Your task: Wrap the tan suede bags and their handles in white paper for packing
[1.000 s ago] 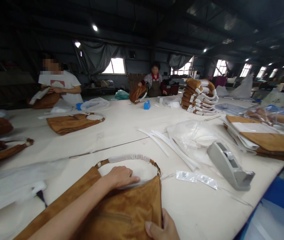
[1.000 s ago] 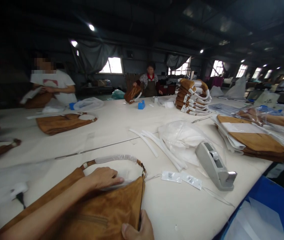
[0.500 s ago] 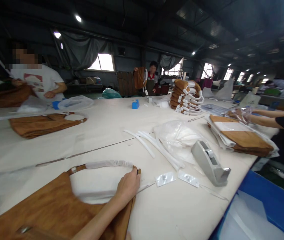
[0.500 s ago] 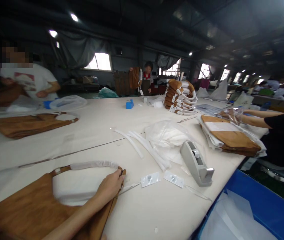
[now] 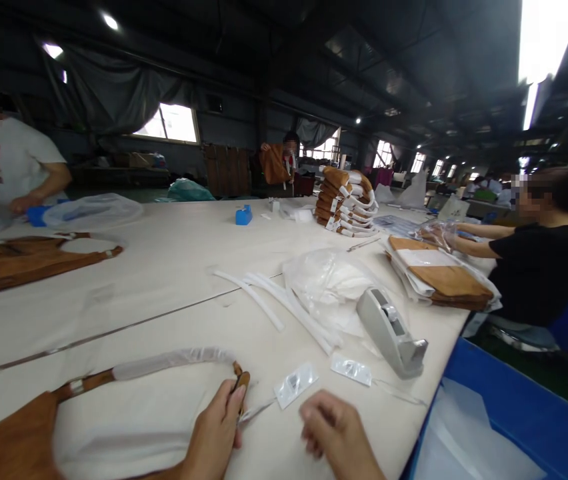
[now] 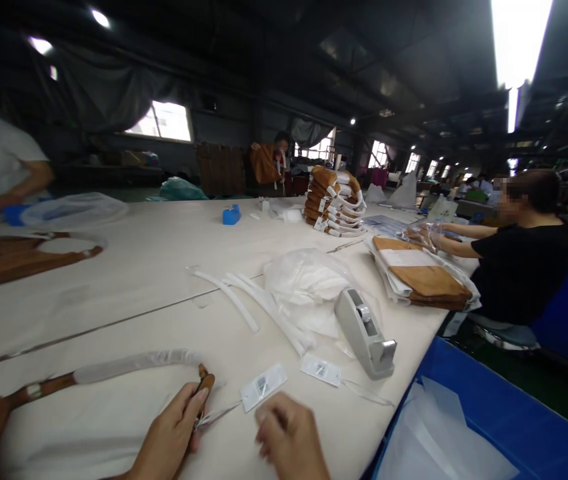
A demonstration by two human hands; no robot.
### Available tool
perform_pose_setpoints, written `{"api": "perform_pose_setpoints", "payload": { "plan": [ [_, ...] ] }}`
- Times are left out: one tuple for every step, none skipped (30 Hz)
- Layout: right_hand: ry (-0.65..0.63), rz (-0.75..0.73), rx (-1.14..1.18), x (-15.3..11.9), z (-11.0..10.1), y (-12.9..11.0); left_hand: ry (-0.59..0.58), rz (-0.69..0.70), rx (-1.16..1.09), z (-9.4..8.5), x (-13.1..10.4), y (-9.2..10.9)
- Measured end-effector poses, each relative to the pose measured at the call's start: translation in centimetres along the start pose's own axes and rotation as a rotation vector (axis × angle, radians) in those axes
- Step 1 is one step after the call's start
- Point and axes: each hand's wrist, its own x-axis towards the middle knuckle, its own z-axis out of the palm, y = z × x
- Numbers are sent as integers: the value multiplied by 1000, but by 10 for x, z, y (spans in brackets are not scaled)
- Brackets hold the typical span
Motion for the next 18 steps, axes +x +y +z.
{"api": "perform_pose_setpoints", "payload": {
  "plan": [
    [171, -90, -94, 14, -17, -11, 11, -7, 1, 1, 1, -1],
    [297, -192, -190, 27, -32, -21, 21, -13, 4, 2, 3, -3],
    [399, -291, -279, 41, -45, -30, 29, -20, 8, 3, 4, -4],
    [471, -383, -359, 55, -57, -37, 26, -22, 11, 3, 5, -6],
    [512, -461, -434, 67, -65, -41, 17, -22, 10, 3, 5, -7],
    [535, -524, -502, 80, -72, -43, 2, -21, 6, 3, 5, -7],
    [544, -578, -563, 91, -77, -43, -14, -21, 0, 3, 5, -8],
    [545, -621, -614, 101, -79, -42, -28, -24, -4, 2, 5, -8],
    [542, -656, -651, 110, -80, -40, -35, -25, -7, 2, 5, -8],
    [538, -681, -672, 118, -80, -39, -39, -26, -6, 2, 5, -7],
    [535, -697, -678, 125, -79, -38, -38, -29, -2, 1, 4, -7],
    [532, -706, -672, 130, -78, -38, -34, -33, 1, 1, 4, -7],
    [527, -707, -655, 135, -76, -40, -29, -38, -1, 1, 4, -6],
    [525, -705, -633, 139, -74, -43, -23, -42, -9, 1, 4, -5],
    [524, -704, -606, 142, -74, -46, -20, -48, -26, 1, 3, -4],
    [525, -703, -575, 144, -74, -51, -20, -53, -50, 1, 3, -4],
    [529, -703, -538, 145, -76, -56, -23, -57, -79, 1, 3, -3],
    [536, -704, -498, 146, -79, -61, -29, -58, -108, 1, 3, -2]
  ]
}}
